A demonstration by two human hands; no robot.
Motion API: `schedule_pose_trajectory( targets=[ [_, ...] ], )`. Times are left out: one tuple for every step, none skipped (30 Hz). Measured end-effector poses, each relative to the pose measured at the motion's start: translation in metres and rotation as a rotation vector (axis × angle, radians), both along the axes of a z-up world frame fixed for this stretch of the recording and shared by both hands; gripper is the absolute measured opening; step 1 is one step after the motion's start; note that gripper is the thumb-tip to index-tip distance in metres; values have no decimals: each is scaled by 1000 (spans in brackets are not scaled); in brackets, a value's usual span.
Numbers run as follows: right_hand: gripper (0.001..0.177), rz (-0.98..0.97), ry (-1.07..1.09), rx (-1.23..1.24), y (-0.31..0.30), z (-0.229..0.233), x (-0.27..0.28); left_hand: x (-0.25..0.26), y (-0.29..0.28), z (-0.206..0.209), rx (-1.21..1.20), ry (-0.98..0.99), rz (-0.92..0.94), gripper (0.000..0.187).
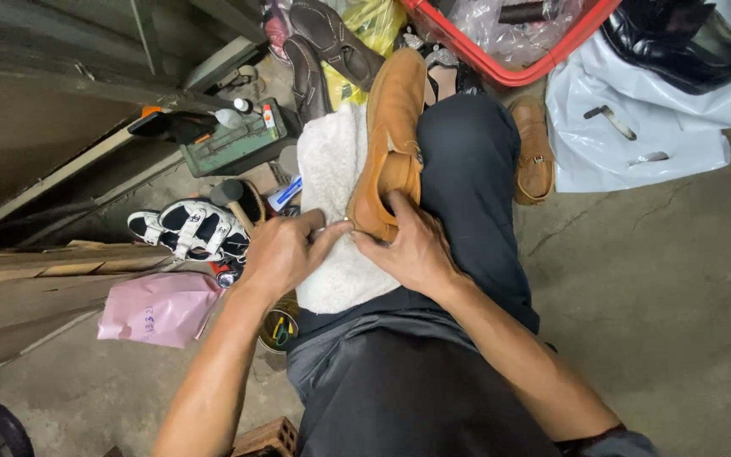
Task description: Hand-sewing the sole of a leather shoe using a needle and thread.
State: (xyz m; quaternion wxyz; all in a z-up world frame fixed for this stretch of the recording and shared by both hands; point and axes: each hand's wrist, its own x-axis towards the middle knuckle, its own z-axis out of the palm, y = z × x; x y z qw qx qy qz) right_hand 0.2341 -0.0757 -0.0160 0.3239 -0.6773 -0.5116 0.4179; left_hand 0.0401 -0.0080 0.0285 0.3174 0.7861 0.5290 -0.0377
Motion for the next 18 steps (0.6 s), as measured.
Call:
schedule_pose_trajectory(
  targets=[
    [39, 4, 29, -29, -4, 2, 1, 2, -1, 8, -119, -40, -11, 46],
    [39, 3, 30, -28, -2, 8, 5, 2, 4, 24, -118, -39, -12, 46],
    [34, 14, 100, -37, -2, 15, 8, 0, 6, 40, -267, -33, 11, 45],
    [29, 24, 170, -47, -2, 21, 10, -2, 10, 56, -417, -27, 35, 51],
    [29, 29, 173, -51, -5, 12, 10, -14, 6, 48, -421, -24, 41, 51],
    [31, 6, 223, -36, -8, 4, 10, -25, 2, 41, -478, -87, 70, 49],
    [33, -21, 268, -15, -8, -3, 12, -35, 0, 34, -529, -152, 94, 49],
    [33, -20, 268, -14, -8, -5, 10, -35, -3, 39, -527, -153, 94, 49],
    [33, -47, 314, 0, -11, -8, 8, -34, -8, 43, -369, -193, 79, 32],
    [32, -75, 359, 13, -13, -11, 7, -33, -13, 47, -211, -232, 65, 20],
    [32, -76, 355, 7, -13, -12, 6, -40, -24, 32, -216, -236, 65, 20],
    [33, -90, 364, 15, -13, -12, 5, -46, -35, 17, 11, -195, 36, 19],
    [34, -103, 375, 23, -12, -13, 3, -53, -47, 2, 238, -152, 7, 21],
    [34, -103, 373, 17, -13, -12, 3, -55, -51, -6, 232, -154, 9, 21],
    [35, -111, 374, 41, -12, -11, 3, -57, -54, -13, 429, -117, -75, 15],
    [36, -119, 375, 64, -11, -10, 3, -59, -58, -20, 625, -80, -159, 12],
    [36, -121, 373, 62, -13, -14, 0, -59, -60, -25, 622, -82, -161, 12],
    [36, -129, 362, 63, -14, -17, -2, -58, -62, -29, 692, -59, -171, 9]
  ],
)
